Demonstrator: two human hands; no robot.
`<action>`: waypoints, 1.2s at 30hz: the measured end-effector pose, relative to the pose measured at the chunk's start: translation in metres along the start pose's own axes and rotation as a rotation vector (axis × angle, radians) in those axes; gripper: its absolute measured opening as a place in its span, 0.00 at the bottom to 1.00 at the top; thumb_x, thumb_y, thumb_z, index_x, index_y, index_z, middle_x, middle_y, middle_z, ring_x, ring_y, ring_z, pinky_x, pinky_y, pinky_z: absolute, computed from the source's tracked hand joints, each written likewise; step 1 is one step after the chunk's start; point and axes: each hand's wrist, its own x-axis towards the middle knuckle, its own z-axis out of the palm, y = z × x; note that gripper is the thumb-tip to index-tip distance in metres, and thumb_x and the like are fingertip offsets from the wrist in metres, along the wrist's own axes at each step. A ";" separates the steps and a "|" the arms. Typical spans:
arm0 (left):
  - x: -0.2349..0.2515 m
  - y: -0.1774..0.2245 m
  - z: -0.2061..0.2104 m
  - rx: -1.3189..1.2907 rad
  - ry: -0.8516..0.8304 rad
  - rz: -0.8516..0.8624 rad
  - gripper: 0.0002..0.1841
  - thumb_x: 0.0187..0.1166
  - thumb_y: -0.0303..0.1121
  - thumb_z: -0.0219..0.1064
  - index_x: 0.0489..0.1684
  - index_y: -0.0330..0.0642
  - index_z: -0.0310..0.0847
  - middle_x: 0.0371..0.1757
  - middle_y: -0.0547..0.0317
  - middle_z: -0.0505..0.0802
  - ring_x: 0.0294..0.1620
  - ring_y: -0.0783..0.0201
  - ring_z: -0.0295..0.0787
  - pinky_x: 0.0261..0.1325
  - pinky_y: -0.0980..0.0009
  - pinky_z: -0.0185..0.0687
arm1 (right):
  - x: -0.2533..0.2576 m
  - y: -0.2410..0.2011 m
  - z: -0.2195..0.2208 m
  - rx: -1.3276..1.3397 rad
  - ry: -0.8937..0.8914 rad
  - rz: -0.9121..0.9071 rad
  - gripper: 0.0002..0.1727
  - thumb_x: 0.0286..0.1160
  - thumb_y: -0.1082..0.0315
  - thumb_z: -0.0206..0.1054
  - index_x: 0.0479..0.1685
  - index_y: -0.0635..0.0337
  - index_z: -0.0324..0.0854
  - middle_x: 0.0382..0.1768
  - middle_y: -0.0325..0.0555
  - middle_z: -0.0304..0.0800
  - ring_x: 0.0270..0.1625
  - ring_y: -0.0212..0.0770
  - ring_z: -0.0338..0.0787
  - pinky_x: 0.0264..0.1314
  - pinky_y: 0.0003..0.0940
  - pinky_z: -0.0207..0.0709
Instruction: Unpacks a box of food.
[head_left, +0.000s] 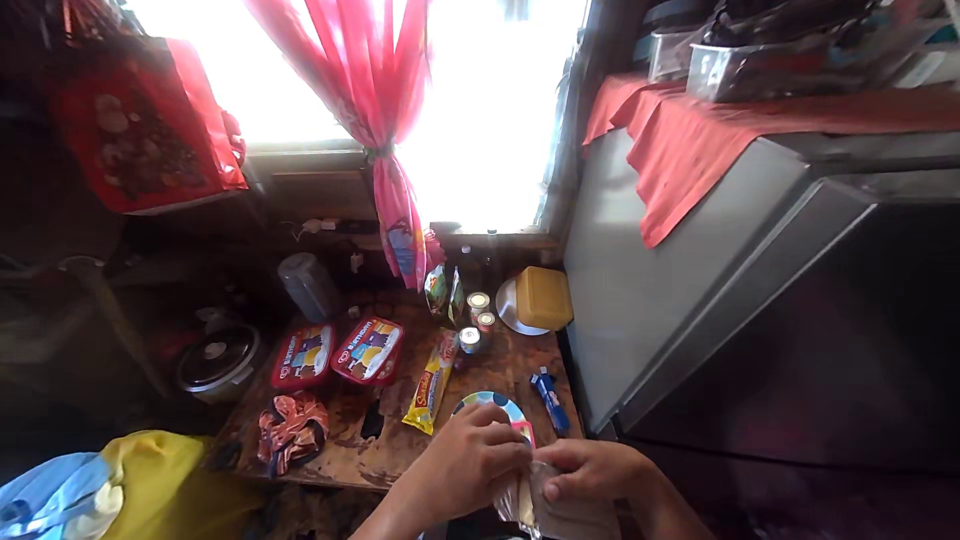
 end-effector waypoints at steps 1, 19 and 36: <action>-0.001 0.000 0.001 0.022 0.004 0.004 0.09 0.83 0.33 0.62 0.41 0.48 0.91 0.44 0.64 0.96 0.58 0.61 0.89 0.67 0.64 0.79 | 0.000 -0.002 -0.001 0.002 -0.007 0.013 0.19 0.83 0.48 0.64 0.54 0.54 0.82 0.41 0.23 0.90 0.44 0.16 0.87 0.52 0.21 0.82; -0.011 0.006 -0.013 -0.597 0.009 -0.452 0.09 0.83 0.25 0.64 0.45 0.29 0.89 0.40 0.49 0.95 0.43 0.71 0.92 0.54 0.75 0.86 | 0.021 -0.013 -0.001 -0.344 0.154 -0.065 0.21 0.65 0.55 0.80 0.43 0.66 0.86 0.31 0.40 0.89 0.35 0.22 0.84 0.41 0.23 0.77; -0.017 0.001 -0.013 -1.202 0.180 -0.729 0.06 0.84 0.32 0.64 0.40 0.47 0.89 0.36 0.74 0.94 0.39 0.80 0.90 0.48 0.77 0.87 | 0.036 -0.007 0.010 -0.570 0.462 -0.583 0.14 0.63 0.65 0.80 0.41 0.65 0.87 0.47 0.48 0.91 0.55 0.27 0.88 0.60 0.17 0.79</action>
